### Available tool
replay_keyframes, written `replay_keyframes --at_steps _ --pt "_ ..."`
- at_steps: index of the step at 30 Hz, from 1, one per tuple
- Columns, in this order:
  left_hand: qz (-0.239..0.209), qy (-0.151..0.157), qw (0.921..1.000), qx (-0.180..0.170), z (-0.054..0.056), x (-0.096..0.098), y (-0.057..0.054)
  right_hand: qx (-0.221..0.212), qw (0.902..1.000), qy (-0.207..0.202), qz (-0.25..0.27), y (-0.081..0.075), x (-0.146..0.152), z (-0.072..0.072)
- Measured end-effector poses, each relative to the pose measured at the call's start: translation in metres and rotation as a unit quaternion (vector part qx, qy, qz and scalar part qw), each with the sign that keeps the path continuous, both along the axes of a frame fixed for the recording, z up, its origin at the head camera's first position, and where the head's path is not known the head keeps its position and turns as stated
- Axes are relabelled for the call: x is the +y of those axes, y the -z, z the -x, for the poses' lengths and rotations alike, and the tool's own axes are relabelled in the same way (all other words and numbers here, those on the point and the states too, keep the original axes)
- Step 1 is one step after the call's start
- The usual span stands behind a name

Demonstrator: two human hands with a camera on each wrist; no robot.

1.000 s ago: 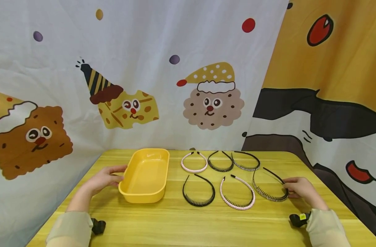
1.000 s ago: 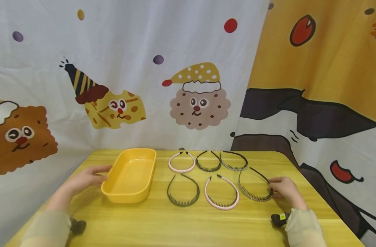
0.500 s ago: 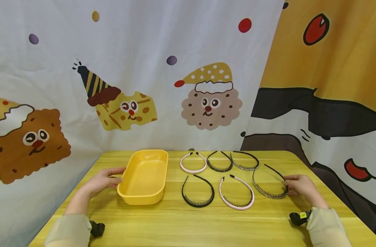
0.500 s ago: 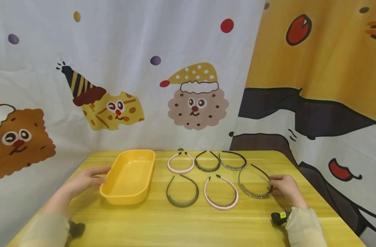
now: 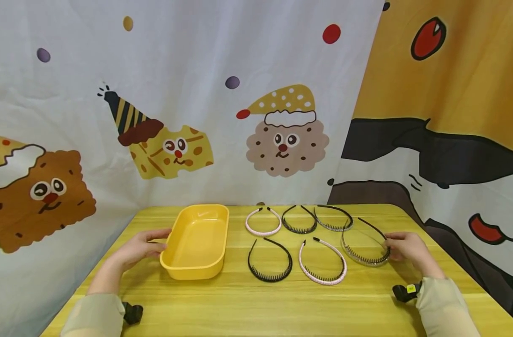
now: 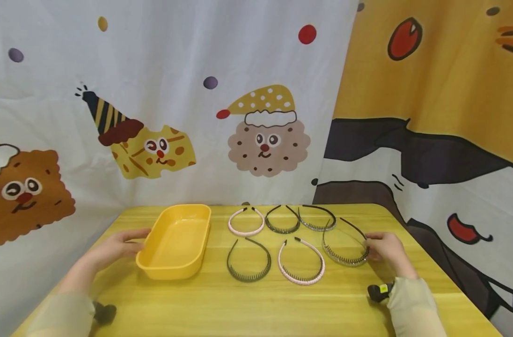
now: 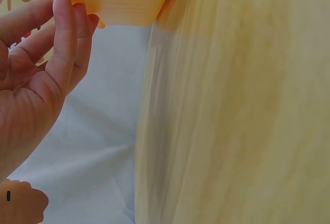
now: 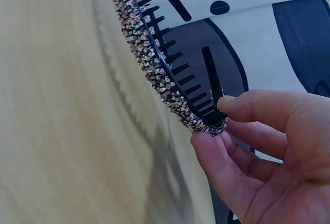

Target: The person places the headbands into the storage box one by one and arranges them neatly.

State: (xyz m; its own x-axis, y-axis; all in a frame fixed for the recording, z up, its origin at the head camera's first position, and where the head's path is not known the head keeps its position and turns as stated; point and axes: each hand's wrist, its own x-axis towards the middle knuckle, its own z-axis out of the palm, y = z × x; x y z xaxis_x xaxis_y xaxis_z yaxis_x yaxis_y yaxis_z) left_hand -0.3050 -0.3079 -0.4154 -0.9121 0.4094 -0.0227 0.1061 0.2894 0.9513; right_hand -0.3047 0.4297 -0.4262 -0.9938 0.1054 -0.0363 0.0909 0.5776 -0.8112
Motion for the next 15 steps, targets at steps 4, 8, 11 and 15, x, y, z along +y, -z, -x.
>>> replay_keyframes --at_steps 4,8,11,15 --pt "0.004 0.003 1.0000 -0.005 0.001 -0.001 0.003 0.005 0.9999 -0.007 0.008 -0.004 -0.002 0.001" --pt "0.006 0.005 1.0000 -0.003 0.002 -0.003 0.004 0.015 0.9997 -0.015 0.013 -0.009 -0.004 0.002" --pt "0.008 0.006 0.9999 0.000 0.003 -0.003 0.005 0.025 0.9994 -0.022 0.007 -0.012 -0.006 0.005" --pt "0.007 0.000 1.0000 -0.005 0.003 -0.002 0.004 0.035 0.9988 -0.033 0.004 -0.015 -0.009 0.009"
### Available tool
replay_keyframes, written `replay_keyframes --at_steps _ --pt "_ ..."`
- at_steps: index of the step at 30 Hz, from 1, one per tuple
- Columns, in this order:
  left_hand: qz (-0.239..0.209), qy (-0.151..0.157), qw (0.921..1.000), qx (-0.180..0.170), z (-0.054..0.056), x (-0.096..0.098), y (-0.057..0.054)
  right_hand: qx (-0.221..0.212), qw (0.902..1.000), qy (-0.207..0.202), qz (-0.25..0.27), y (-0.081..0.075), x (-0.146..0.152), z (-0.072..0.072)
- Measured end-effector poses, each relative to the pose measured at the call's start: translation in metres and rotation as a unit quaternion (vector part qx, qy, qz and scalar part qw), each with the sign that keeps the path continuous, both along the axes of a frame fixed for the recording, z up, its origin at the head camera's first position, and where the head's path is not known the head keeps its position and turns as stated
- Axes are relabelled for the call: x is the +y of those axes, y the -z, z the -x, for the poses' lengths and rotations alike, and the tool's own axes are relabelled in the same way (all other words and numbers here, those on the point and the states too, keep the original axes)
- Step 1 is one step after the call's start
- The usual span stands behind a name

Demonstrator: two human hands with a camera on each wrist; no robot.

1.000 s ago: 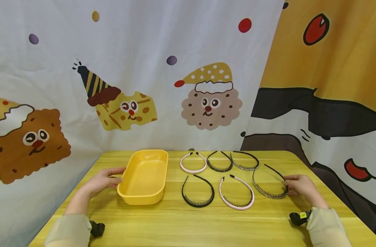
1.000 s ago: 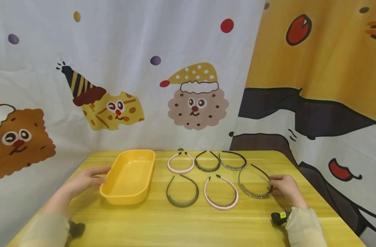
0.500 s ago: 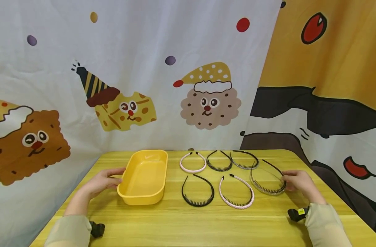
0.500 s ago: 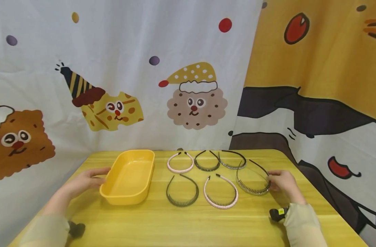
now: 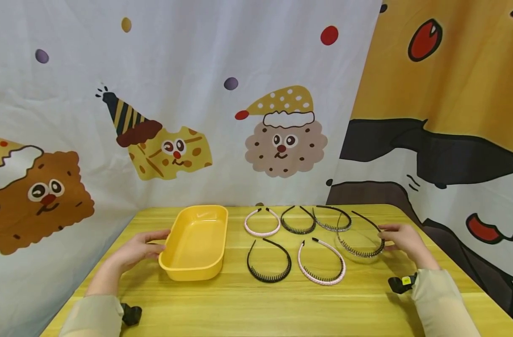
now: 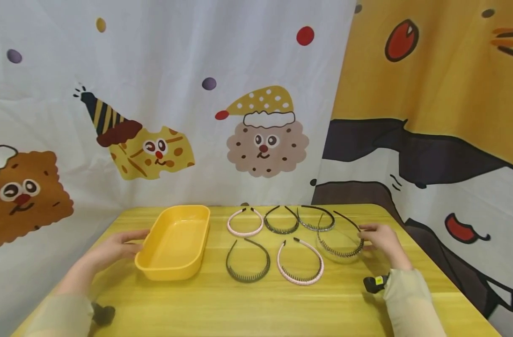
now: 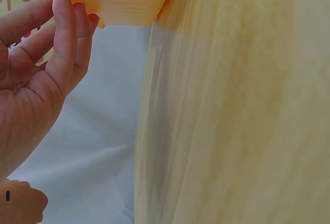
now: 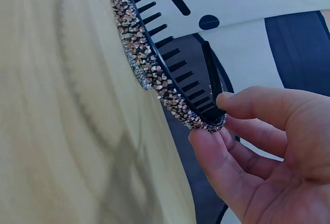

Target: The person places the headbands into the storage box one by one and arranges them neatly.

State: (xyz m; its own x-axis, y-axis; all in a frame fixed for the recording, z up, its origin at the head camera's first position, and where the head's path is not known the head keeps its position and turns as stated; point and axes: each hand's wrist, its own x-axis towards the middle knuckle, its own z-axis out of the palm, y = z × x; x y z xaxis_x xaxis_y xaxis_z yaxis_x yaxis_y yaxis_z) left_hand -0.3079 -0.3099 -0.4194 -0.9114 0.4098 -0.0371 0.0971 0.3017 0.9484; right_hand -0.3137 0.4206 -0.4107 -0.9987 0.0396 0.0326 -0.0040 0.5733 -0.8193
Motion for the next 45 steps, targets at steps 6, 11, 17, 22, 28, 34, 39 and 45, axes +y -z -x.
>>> replay_keyframes --at_steps 6,11,17,22,28,34,39,45 --pt "-0.006 0.003 1.0000 0.001 -0.002 0.001 -0.002 0.000 0.9999 -0.011 0.002 -0.005 -0.005 0.004" --pt "-0.013 0.005 0.9999 -0.002 -0.002 0.001 -0.002 0.012 0.9998 -0.015 -0.003 -0.009 -0.010 0.006" --pt "-0.015 0.013 0.9998 -0.002 -0.001 0.001 -0.003 0.038 0.9992 -0.013 -0.005 -0.011 -0.016 0.007" --pt "-0.015 0.018 0.9997 -0.002 -0.002 0.002 -0.004 0.050 0.9986 -0.017 -0.002 -0.011 -0.020 0.005" --pt "-0.017 0.019 0.9997 -0.004 -0.001 0.002 -0.003 0.053 0.9985 -0.013 -0.007 -0.010 -0.024 0.006" --pt "-0.018 0.022 0.9996 -0.006 -0.002 0.001 -0.002 0.050 0.9987 -0.012 -0.010 -0.010 -0.030 0.008" --pt "-0.016 0.025 0.9996 -0.001 -0.002 0.000 -0.001 0.046 0.9988 -0.018 -0.005 -0.009 -0.034 0.011" --pt "-0.016 0.027 0.9995 0.003 -0.001 0.000 -0.001 0.046 0.9987 -0.024 -0.003 -0.011 -0.040 0.014"
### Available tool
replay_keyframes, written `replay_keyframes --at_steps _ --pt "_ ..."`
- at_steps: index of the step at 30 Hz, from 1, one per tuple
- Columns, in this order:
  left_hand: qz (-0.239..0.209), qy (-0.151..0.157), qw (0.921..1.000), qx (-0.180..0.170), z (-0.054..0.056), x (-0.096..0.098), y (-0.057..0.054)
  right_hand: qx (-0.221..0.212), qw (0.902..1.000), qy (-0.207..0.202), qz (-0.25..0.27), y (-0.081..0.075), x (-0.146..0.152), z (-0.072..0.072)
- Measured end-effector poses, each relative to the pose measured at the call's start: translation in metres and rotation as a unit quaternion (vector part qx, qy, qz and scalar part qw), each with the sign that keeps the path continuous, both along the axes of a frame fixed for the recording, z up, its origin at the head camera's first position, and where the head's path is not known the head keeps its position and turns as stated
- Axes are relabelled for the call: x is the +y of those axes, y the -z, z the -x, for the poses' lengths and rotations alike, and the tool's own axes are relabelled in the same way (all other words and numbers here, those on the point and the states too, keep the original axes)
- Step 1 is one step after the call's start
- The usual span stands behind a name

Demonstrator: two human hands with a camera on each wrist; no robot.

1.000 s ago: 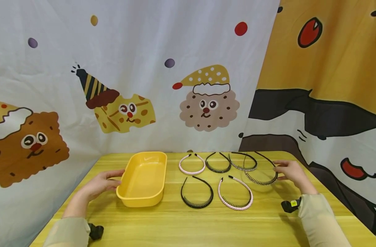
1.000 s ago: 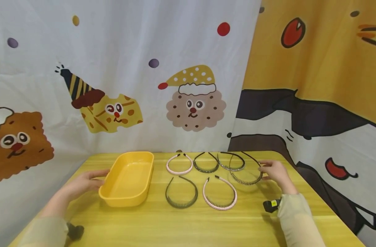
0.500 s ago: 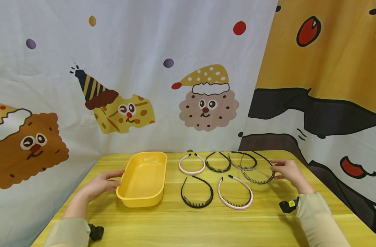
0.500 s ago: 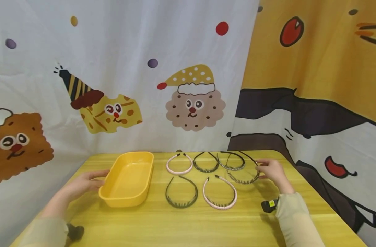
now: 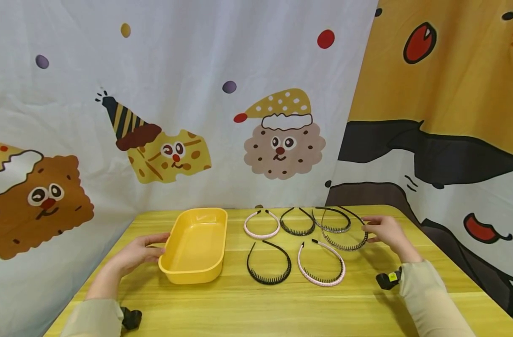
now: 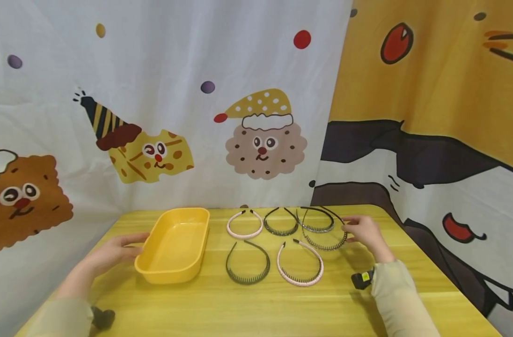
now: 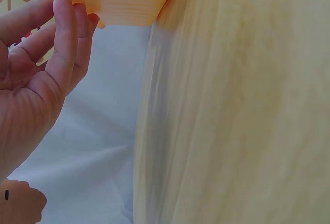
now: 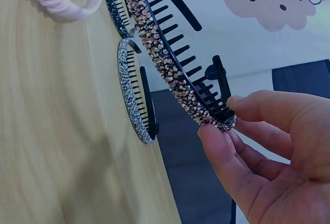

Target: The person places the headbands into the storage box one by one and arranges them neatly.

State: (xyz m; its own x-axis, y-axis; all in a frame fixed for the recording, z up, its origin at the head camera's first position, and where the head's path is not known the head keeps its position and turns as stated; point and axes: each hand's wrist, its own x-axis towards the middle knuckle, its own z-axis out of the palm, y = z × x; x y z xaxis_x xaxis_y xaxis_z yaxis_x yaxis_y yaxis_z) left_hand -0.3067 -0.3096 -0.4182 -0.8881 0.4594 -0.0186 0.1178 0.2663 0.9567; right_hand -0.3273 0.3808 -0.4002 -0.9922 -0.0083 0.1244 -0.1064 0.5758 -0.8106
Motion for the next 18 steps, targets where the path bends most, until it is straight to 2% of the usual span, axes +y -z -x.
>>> replay_keyframes --at_steps 18 --pt "-0.006 -0.008 0.9999 -0.008 -0.001 0.001 -0.002 0.002 0.9998 -0.016 0.009 -0.004 -0.016 0.007"
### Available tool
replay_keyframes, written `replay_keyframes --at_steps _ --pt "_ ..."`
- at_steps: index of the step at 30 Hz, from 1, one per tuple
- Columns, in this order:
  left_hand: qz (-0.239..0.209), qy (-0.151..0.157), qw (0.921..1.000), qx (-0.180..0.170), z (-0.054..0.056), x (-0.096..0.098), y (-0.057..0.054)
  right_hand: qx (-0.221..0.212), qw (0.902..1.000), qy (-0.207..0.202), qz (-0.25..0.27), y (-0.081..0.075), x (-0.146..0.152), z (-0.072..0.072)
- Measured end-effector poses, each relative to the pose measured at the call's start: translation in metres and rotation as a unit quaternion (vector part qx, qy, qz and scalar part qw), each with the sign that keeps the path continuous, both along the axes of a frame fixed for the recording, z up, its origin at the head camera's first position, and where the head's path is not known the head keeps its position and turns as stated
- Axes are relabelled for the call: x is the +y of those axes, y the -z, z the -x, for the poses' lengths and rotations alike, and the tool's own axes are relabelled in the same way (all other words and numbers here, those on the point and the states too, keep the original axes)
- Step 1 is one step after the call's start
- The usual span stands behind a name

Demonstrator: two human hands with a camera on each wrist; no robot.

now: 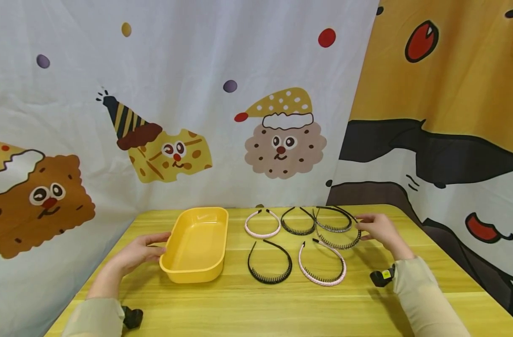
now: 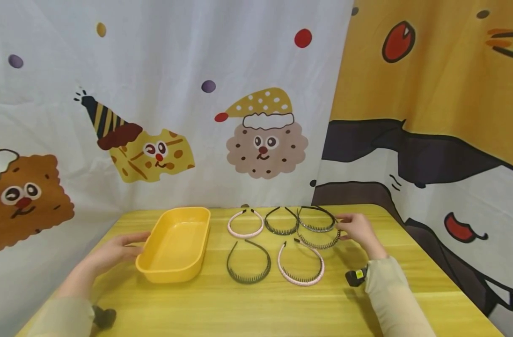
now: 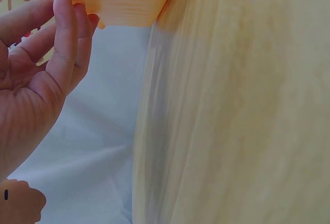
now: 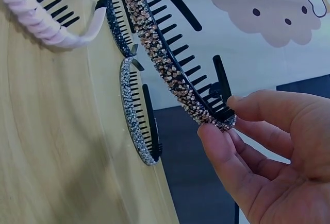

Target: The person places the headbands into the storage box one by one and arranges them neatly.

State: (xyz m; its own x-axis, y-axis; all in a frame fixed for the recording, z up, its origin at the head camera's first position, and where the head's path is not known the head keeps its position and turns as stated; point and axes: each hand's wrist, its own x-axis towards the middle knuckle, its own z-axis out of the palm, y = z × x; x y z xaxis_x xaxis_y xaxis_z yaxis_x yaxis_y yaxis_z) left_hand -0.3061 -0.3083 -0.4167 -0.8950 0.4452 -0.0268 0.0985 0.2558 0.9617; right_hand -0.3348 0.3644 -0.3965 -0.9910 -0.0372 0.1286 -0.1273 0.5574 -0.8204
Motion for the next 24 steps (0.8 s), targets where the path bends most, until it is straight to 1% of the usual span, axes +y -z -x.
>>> replay_keyframes --at_steps 7,13,20,24 --pt "0.005 -0.006 1.0000 0.000 0.002 -0.002 0.002 -0.003 1.0000 0.000 -0.001 -0.003 -0.006 0.002" --pt "0.007 -0.004 1.0000 0.002 0.002 -0.003 0.004 -0.012 0.9999 0.000 0.001 -0.005 -0.010 0.004" --pt "0.002 0.000 1.0000 0.005 0.001 -0.002 0.003 -0.015 0.9998 -0.009 0.010 -0.008 -0.016 0.007" --pt "0.002 -0.005 1.0000 0.002 0.001 -0.002 0.003 -0.013 0.9997 -0.014 0.014 -0.010 -0.021 0.007"
